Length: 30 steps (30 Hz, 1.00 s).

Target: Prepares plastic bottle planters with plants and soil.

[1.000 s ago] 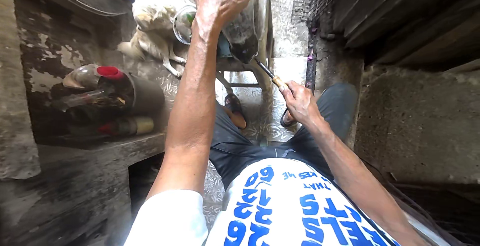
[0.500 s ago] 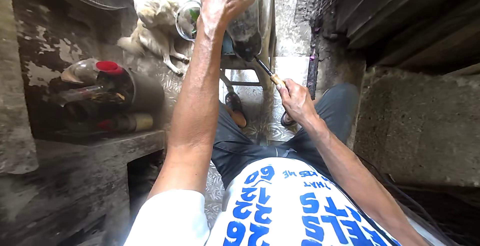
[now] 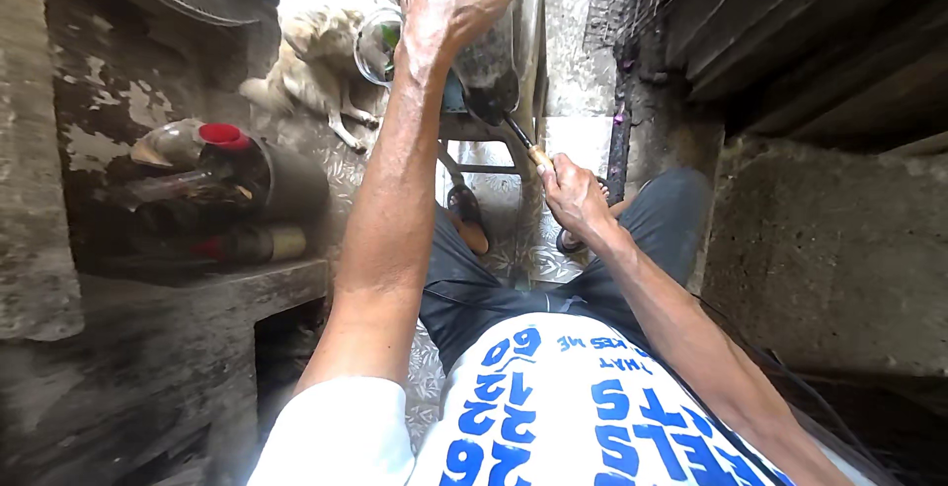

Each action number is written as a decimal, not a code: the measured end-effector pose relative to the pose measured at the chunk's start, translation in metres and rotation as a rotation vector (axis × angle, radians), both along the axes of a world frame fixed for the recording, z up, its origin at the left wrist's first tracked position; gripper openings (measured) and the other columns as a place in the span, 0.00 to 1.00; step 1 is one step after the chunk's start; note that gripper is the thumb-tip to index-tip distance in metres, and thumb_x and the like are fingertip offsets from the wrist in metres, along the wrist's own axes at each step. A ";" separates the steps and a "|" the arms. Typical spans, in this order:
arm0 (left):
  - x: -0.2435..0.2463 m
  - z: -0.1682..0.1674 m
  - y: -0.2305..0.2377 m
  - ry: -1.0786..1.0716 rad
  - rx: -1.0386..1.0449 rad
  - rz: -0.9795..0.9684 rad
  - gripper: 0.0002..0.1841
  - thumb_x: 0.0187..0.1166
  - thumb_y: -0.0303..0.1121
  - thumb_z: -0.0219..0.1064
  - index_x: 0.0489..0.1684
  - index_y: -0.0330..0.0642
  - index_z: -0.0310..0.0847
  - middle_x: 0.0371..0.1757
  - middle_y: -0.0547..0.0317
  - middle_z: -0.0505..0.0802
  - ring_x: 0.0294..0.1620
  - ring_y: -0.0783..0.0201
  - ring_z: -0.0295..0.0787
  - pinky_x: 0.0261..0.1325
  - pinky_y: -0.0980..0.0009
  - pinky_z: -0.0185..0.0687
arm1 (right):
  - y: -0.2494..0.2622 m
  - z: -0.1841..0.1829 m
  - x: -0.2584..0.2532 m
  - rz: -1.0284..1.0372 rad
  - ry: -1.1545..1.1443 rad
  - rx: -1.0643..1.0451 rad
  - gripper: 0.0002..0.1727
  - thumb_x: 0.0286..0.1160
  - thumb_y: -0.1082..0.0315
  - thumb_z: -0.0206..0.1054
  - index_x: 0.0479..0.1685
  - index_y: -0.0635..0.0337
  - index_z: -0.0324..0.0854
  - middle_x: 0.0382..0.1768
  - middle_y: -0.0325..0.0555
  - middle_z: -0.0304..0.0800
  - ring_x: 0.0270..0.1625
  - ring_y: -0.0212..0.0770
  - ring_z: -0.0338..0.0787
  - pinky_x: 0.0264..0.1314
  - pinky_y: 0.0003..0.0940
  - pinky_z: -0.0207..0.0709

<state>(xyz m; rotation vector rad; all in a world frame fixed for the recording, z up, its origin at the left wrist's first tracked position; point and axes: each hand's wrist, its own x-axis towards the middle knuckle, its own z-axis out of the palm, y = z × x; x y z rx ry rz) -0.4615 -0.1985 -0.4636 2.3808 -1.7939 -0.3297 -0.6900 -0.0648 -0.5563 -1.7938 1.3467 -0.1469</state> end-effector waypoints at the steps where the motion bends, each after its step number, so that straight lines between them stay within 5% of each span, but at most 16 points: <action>1: 0.001 -0.002 -0.002 -0.009 0.002 0.010 0.33 0.68 0.68 0.63 0.48 0.45 0.91 0.52 0.48 0.94 0.60 0.48 0.90 0.64 0.40 0.80 | -0.002 -0.002 0.001 0.014 0.024 0.008 0.22 0.95 0.52 0.47 0.56 0.62 0.78 0.37 0.58 0.88 0.43 0.59 0.91 0.47 0.59 0.80; 5: 0.002 -0.006 -0.005 -0.019 -0.009 0.011 0.33 0.66 0.69 0.63 0.48 0.47 0.91 0.53 0.50 0.94 0.60 0.49 0.90 0.63 0.41 0.80 | -0.004 -0.001 -0.005 0.056 0.092 -0.016 0.25 0.94 0.48 0.46 0.55 0.61 0.79 0.39 0.58 0.89 0.47 0.61 0.92 0.48 0.62 0.80; 11: -0.009 0.008 0.007 0.009 -0.017 0.016 0.27 0.70 0.61 0.65 0.43 0.45 0.92 0.51 0.47 0.94 0.60 0.45 0.89 0.63 0.40 0.77 | 0.005 0.013 -0.023 0.027 0.056 -0.079 0.24 0.94 0.49 0.47 0.52 0.60 0.80 0.32 0.55 0.86 0.39 0.59 0.90 0.42 0.62 0.78; 19: -0.003 0.000 0.001 -0.013 -0.013 0.009 0.29 0.69 0.64 0.63 0.44 0.47 0.92 0.52 0.49 0.94 0.61 0.46 0.90 0.62 0.39 0.79 | 0.002 0.012 -0.013 0.025 0.019 -0.116 0.24 0.94 0.49 0.47 0.47 0.58 0.81 0.29 0.52 0.85 0.36 0.55 0.89 0.40 0.58 0.78; 30: -0.011 0.012 0.012 0.034 -0.034 -0.016 0.23 0.74 0.57 0.65 0.42 0.45 0.93 0.47 0.46 0.95 0.56 0.42 0.90 0.58 0.36 0.77 | 0.001 0.013 -0.001 0.015 0.015 -0.080 0.23 0.95 0.51 0.47 0.50 0.61 0.81 0.31 0.54 0.86 0.37 0.55 0.90 0.42 0.56 0.79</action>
